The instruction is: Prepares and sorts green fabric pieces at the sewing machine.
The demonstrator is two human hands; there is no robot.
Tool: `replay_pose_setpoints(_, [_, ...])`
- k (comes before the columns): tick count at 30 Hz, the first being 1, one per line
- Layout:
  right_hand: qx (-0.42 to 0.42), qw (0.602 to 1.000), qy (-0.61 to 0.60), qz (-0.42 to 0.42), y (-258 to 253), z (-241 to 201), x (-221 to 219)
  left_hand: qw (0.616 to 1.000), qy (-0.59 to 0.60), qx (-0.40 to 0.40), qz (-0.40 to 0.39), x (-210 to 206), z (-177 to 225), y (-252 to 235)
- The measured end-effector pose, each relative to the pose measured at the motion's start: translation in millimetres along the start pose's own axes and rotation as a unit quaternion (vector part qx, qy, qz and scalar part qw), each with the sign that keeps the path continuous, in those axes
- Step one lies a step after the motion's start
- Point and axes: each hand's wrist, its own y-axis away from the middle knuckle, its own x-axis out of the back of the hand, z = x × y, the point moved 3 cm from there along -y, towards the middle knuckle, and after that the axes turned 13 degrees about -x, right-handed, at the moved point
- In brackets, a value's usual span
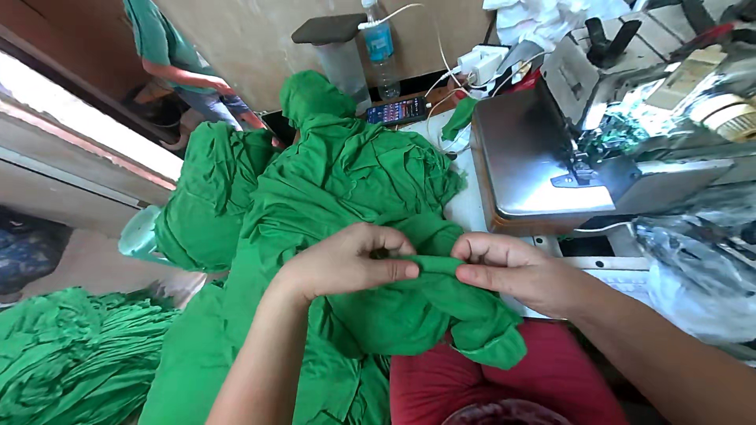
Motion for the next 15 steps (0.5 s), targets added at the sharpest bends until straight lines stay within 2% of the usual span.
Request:
replay_pose_setpoints(6, [0.009, 0.998, -0.004, 0.067, 4, 2, -1, 0.991, 0.004, -0.076, 0.106, 2, -11, -5])
replay_pose_setpoints(8, [0.034, 0.996, 0.029, 0.08, 5, 3, 0, 0.992, 0.029, -0.075, 0.099, 1, -12, -6])
replay_pose_setpoints(12, [0.047, 0.99, 0.072, 0.11, 5, 7, 8, 0.994, 0.101, -0.04, 0.032, -7, -9, -8])
replay_pose_setpoints(15, [0.041, 0.992, 0.059, 0.104, 6, 10, 10, 0.993, 0.09, -0.037, 0.06, -11, -10, -12])
